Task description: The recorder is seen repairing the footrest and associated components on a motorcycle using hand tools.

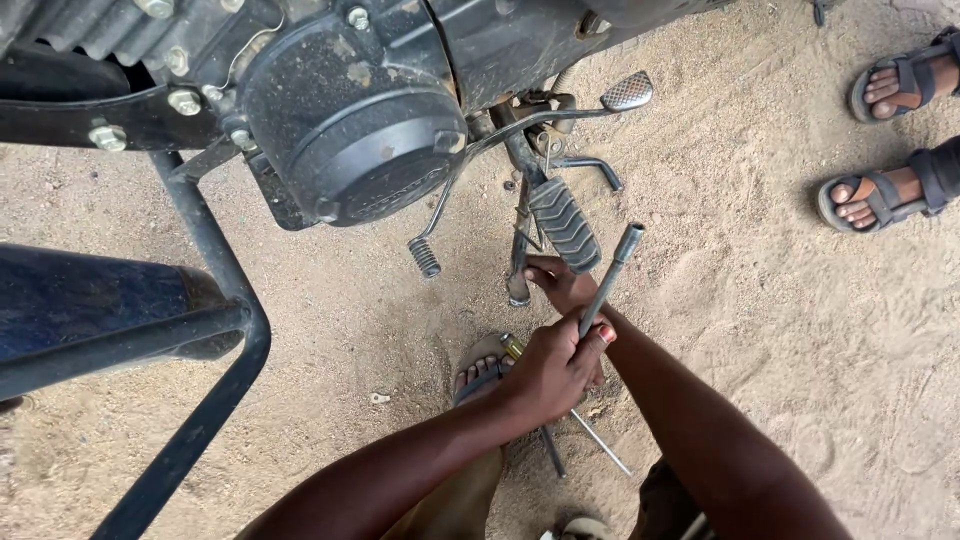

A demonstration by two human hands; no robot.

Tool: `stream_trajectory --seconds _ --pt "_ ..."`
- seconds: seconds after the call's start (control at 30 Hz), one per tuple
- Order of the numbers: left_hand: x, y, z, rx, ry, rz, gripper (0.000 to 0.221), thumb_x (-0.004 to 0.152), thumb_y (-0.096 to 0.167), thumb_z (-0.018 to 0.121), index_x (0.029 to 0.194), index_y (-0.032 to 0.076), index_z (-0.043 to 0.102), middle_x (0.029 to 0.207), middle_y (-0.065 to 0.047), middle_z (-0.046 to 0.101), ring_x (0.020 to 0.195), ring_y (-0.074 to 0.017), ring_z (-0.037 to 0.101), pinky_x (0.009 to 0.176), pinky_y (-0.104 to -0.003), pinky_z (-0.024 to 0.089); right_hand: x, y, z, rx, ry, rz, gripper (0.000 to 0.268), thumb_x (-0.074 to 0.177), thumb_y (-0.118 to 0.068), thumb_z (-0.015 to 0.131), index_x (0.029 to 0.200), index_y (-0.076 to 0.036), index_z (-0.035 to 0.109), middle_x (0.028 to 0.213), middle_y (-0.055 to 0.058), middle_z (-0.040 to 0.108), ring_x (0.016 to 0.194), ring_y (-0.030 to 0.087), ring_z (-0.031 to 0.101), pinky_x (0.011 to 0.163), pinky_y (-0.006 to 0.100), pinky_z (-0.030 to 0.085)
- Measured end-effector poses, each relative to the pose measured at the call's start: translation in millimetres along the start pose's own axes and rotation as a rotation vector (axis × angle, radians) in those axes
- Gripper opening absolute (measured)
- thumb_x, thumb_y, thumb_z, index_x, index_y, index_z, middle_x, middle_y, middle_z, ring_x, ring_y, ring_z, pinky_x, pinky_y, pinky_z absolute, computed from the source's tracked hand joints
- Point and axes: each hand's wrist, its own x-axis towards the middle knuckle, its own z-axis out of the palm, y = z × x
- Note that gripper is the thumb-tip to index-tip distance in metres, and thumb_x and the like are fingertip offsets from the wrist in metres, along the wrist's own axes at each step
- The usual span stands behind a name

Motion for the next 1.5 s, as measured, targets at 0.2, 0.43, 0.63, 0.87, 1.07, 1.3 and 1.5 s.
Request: stream_trajectory --seconds 0.2,0.43,0.63,0.87,1.07,1.3,1.5 --pt "-4 -4 11 -0.008 0.014 0.013 0.024 0.112 0.021 0.046 0.115 -0.001 0.056 0.071 -0.004 0.061 0.061 -0.0118 0.066 0.051 -0.032 0.053 -21 39 -33 -0.130 -0.183 0.198 0.043 0.092 -0.029 0.070 0.132 -0.014 0.066 0.112 0.011 0.077 0.088 0.022 0.075 0.084 0.036 0.060" --pt "-3 20 24 -0.008 -0.045 0.033 0.021 0.111 0.020 0.047 0.114 0.001 0.056 0.065 -0.004 0.058 0.057 -0.0114 0.061 0.051 -0.032 0.048 -9 27 -44 0.086 0.060 0.026 0.027 0.097 -0.022 0.071 0.119 -0.006 0.073 0.103 0.012 0.079 0.093 0.020 0.073 0.085 0.034 0.058" --pt "-6 -11 28 0.079 -0.056 0.149 0.019 0.110 0.020 0.047 0.107 0.003 0.055 0.060 0.001 0.053 0.047 -0.0081 0.053 0.041 -0.030 0.040 1 -36 -37 0.237 0.149 0.083 0.037 0.095 -0.027 0.074 0.119 0.000 0.067 0.105 0.010 0.074 0.095 0.017 0.070 0.085 0.034 0.056" --pt "-20 -33 2 0.193 0.077 0.044 0.019 0.108 0.022 0.050 0.102 0.005 0.058 0.054 0.001 0.046 0.041 -0.0085 0.046 0.039 -0.031 0.031 29 -7 -4 0.645 0.170 -0.291 0.032 0.103 -0.023 0.060 0.125 -0.001 0.067 0.109 0.008 0.074 0.096 0.015 0.068 0.084 0.034 0.057" --pt "-17 -48 -4 0.206 0.237 0.140 0.020 0.109 0.022 0.051 0.102 0.007 0.061 0.058 0.000 0.051 0.048 -0.0077 0.049 0.043 -0.030 0.039 33 -1 30 0.930 -0.053 -0.233 0.046 0.103 -0.025 0.064 0.142 -0.005 0.053 0.131 0.009 0.065 0.120 0.018 0.063 0.103 0.037 0.054" --pt "-6 -59 -7 0.048 0.271 -0.138 0.020 0.105 0.020 0.049 0.107 0.005 0.061 0.062 -0.001 0.055 0.051 -0.0089 0.052 0.047 -0.029 0.044 43 -14 64 1.071 0.002 -0.356 0.041 0.107 -0.032 0.054 0.138 -0.006 0.053 0.114 0.008 0.064 0.105 0.017 0.065 0.095 0.037 0.058" --pt "-14 -61 -11 0.038 0.329 -0.032 0.017 0.107 0.016 0.050 0.106 0.002 0.060 0.064 -0.002 0.055 0.057 -0.0073 0.052 0.053 -0.026 0.046 38 -42 76 0.925 0.201 0.292 0.039 0.113 -0.034 0.035 0.107 -0.004 0.059 0.081 0.003 0.053 0.069 0.014 0.051 0.069 0.034 0.051"
